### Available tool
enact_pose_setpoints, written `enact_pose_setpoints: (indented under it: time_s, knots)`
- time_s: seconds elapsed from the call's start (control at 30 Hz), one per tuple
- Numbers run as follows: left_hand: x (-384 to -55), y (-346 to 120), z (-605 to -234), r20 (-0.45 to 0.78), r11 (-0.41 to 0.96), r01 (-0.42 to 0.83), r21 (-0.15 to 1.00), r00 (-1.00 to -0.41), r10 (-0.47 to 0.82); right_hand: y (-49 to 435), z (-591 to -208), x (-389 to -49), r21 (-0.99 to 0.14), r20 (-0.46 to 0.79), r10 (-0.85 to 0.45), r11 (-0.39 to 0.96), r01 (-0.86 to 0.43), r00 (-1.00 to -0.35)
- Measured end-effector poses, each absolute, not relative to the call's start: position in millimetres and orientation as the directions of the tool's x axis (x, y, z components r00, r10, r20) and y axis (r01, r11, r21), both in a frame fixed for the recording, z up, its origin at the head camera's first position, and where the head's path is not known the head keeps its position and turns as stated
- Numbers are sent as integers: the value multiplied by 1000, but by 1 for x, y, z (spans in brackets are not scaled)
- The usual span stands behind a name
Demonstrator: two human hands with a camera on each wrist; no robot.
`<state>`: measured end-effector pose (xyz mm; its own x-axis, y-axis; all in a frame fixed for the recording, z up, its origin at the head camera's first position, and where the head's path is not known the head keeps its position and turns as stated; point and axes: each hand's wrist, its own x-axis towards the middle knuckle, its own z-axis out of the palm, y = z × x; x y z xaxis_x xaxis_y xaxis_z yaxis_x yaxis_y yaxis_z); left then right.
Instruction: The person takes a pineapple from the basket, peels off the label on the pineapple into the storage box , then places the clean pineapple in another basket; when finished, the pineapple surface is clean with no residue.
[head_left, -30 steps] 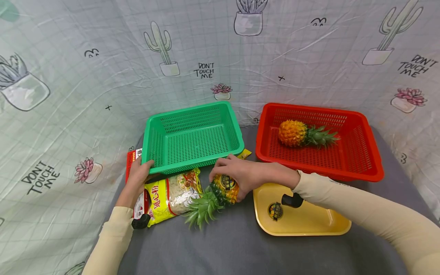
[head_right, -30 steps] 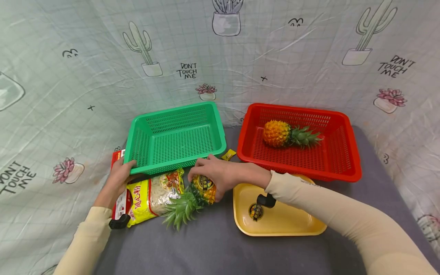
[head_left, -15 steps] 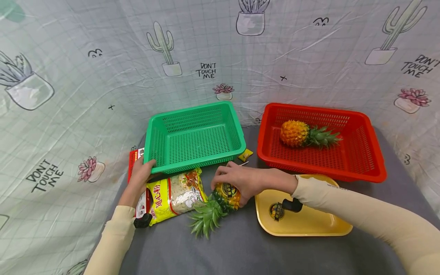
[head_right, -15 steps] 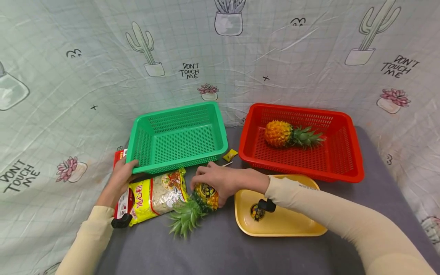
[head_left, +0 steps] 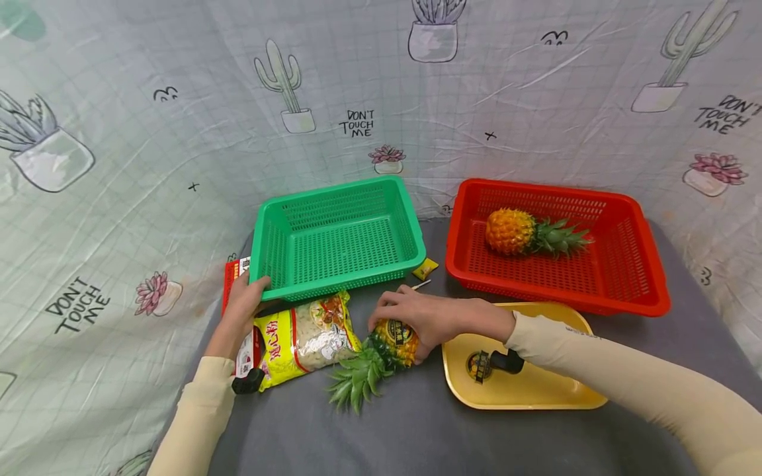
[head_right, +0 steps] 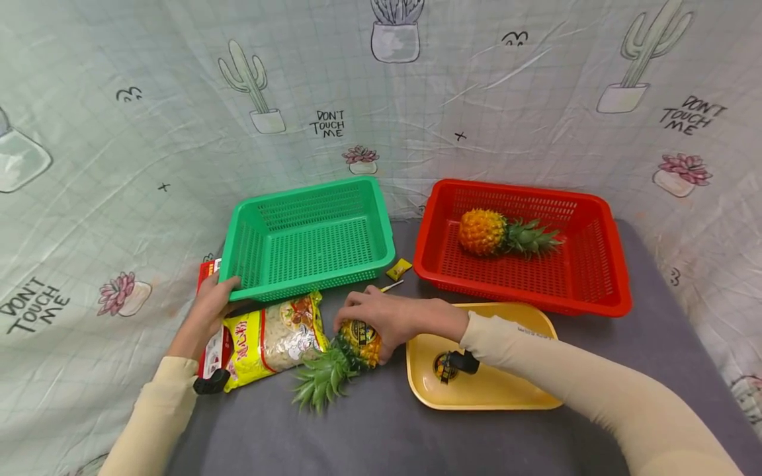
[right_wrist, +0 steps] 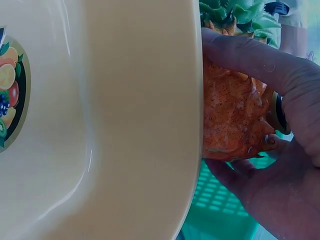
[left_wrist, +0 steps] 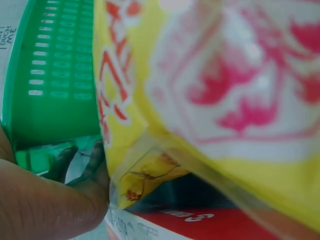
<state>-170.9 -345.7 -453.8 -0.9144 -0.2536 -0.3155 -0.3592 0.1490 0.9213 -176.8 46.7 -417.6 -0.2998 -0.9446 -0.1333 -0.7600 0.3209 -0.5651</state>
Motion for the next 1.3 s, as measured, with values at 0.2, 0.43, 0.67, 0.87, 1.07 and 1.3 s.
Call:
enact_pose_setpoints:
  time_s: [0.2, 0.43, 0.67, 0.87, 1.07, 1.3]
  knots:
    - [-169, -353, -456, -334, 103, -363, 926, -916, -225, 46, -420, -176, -567, -123, -949, 306, -765, -289]
    - [-156, -352, -443, -254, 247, -317, 916, -933, -255, 47, -420, -175, -555, -110, -951, 301, -776, -290]
    - [-136, -333, -416, 46, 611, -92, 786, -977, -207, 51, -422, -173, -554, -105, -950, 301, -776, -294]
    - [-116, -299, -389, 330, 736, 113, 667, -931, -156, 52, -423, -173, -561, -98, -950, 300, -772, -297]
    - [-104, -266, -375, 406, 746, 250, 617, -913, -30, 53, -421, -174, -546, -97, -950, 301, -782, -298]
    - [-96, -231, -385, 251, 720, 230, 655, -965, 80, 51, -421, -175, -540, -92, -950, 300, -786, -300]
